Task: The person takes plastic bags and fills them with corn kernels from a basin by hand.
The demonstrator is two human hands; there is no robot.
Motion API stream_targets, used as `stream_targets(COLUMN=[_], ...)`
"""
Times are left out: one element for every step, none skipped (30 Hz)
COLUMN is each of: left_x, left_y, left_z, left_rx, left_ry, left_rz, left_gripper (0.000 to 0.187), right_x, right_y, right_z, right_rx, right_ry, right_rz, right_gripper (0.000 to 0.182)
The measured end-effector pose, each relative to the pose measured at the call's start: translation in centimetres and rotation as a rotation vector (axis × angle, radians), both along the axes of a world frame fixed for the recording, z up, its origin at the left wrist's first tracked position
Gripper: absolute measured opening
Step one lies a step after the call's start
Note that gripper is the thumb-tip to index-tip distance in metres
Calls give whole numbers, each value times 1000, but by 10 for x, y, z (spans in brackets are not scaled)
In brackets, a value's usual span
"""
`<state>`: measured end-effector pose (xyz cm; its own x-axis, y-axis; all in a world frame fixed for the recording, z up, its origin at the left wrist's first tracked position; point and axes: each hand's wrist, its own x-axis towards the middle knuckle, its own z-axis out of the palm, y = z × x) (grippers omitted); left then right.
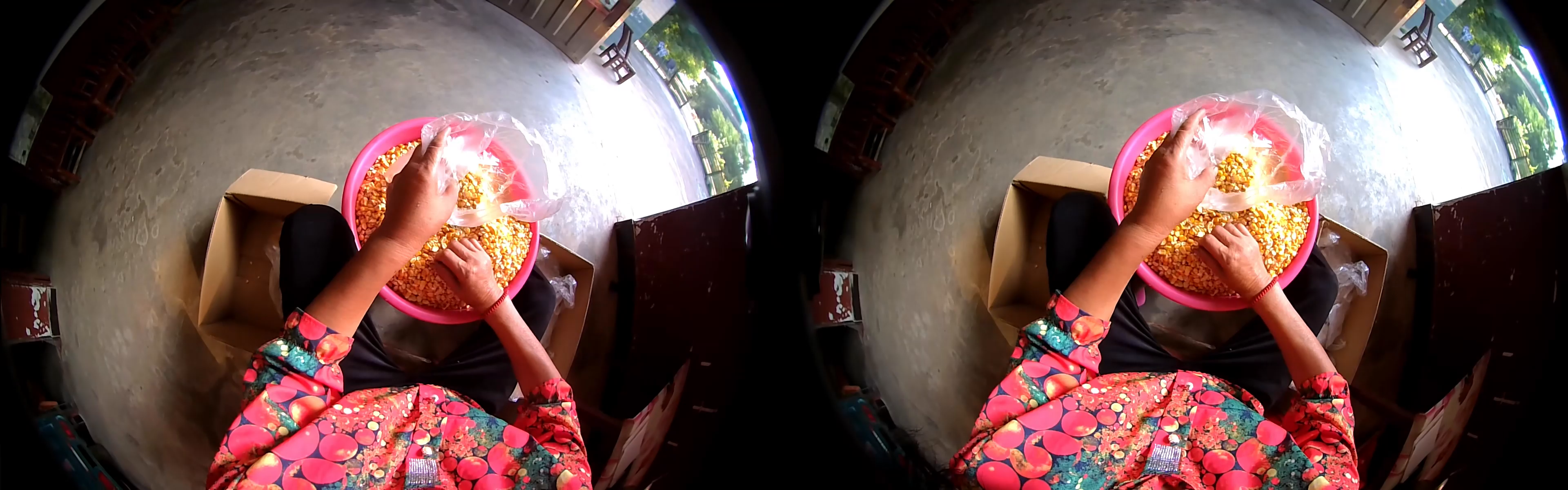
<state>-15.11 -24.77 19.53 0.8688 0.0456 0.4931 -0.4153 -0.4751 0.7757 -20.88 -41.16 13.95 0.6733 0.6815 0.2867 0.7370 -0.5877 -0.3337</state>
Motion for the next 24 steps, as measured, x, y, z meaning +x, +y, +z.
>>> stream_targets(left_x=[0, 0, 0, 0, 0, -1, -1, -2, -1, 0, 1, 2, 3, 3, 3, 1, 1, 1, 2, 2, 2, 2, 1, -1], left_y=[-1, -1, 0, 0, 0, 0, 0, 1, 1, 3, 3, 3, 3, 3, 5, 7, 8, 7, 5, 3, 2, 0, -1, 0], left_z=[-2, -3, -3, -4, -4, -2, 2, 3, 3, 2, 1, 0, -1, -2, -3, -2, -3, -3, -4, -5, -6, -8, -8, -5], left_rx=[53, 65, 64, 83, 102, 102, 98, 94, 94, 78, 64, 64, 28, -8, -8, 29, 66, 65, 56, 48, 48, 88, 127, 154], left_ry=[9, 60, 61, 71, 81, 81, 93, 105, 105, 106, 107, 107, 57, 7, 7, 8, 11, 11, 1, -9, -7, -12, -18, -19], left_rz=[13, 16, 16, 39, 63, 62, 73, 83, 83, 76, 69, 69, 44, 20, 21, 3, -14, -13, -11, -10, -11, 20, 50, 31], left_gripper=[66, 65, 65, 63, 62, 62, 58, 55, 55, 51, 47, 47, 40, 34, 34, 30, 28, 28, 26, 24, 24, 24, 26, 31], right_x=[2, 3, 4, 4, 6, 7, 9, 10, 11, 11, 10, 9, 8, 7, 6, 4, 2, 2, 2, 3, 4, 9, 14, 21], right_y=[0, 1, 3, 4, 6, 8, 9, 10, 11, 13, 15, 17, 18, 18, 19, 19, 21, 22, 25, 27, 28, 29, 32, 34], right_z=[-2, -3, -4, -4, -3, -1, 1, 3, 5, 8, 12, 18, 21, 18, 22, 28, 37, 47, 55, 62, 69, 75, 84, 91], right_rx=[23, 23, 90, 158, 158, 226, 294, 294, 365, 435, 435, 540, 644, 816, 816, 1038, 1258, 1304, 1302, 1403, 1505, 1571, 1624, 1650], right_ry=[-18, -18, 11, 40, 40, 77, 115, 115, 155, 195, 195, 343, 492, 695, 695, 944, 1195, 1247, 1248, 1289, 1328, 1334, 1334, 1275], right_rz=[12, 12, -14, -39, -39, -75, -110, -111, -147, -184, -184, -228, -272, -273, -273, -263, -248, -201, -200, -177, -154, -102, -139, -137], right_gripper=[14, 14, 15, 18, 18, 17, 17, 17, 17, 18, 18, 19, 21, 29, 29, 31, 32, 33, 33, 32, 32, 31, 31, 31])
